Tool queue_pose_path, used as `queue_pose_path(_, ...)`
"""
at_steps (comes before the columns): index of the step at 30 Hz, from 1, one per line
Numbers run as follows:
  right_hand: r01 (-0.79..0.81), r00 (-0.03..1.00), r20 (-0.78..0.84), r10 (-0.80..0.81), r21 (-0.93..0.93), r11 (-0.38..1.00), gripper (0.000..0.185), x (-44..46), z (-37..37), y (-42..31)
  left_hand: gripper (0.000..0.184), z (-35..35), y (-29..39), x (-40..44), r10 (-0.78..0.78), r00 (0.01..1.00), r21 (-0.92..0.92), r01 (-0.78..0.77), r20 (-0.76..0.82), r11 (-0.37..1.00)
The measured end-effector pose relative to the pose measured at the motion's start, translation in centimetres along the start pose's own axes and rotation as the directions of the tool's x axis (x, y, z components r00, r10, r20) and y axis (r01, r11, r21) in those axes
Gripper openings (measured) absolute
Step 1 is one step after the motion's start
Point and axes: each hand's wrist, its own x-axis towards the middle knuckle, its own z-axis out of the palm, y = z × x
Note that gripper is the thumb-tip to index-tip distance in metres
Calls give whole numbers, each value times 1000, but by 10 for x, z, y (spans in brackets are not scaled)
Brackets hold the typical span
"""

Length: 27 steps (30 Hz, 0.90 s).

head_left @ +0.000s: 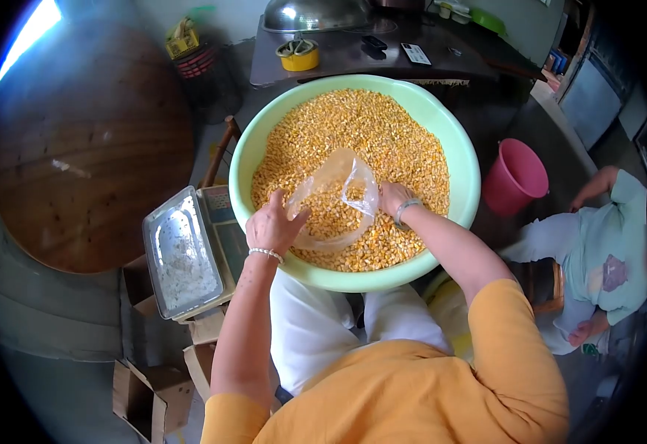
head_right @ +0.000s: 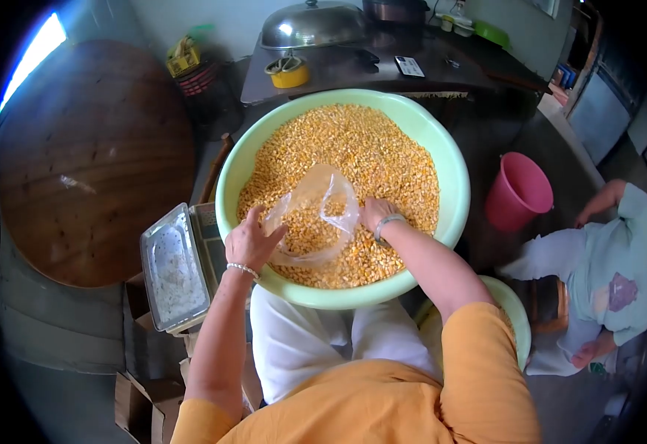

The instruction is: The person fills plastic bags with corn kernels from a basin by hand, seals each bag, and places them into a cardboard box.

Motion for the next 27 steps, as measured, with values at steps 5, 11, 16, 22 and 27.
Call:
queue_pose_path(5, -32, 998, 52, 32, -3, 999, 37, 14, 3, 4, 34, 5, -5, 4, -4, 992, 103, -9, 122, 995)
queue_pose_path(11, 50, 986, -163, -27, 133, 990, 37, 17, 2, 14, 15, 16, -16, 2, 52, 995, 19, -51, -80, 999)
queue_pose_path(16, 181, 921, -390, -17, 389, 903, 34, 36, -5, 21, 16, 13, -16, 2, 10, 994, -8, -11, -106, 1000)
queue_pose_path(22, 221, 956, -132, -263, 911, 348, 20, -23, -75, -58, 15, 13, -15, 3, -50, 993, -62, 44, -105, 997)
queue_pose_path(27, 480, 830, 33, -557, 468, 742, 22, -33, -37, -128, 13, 18, -21, 2, -30, 982, -119, 8, -187, 993)
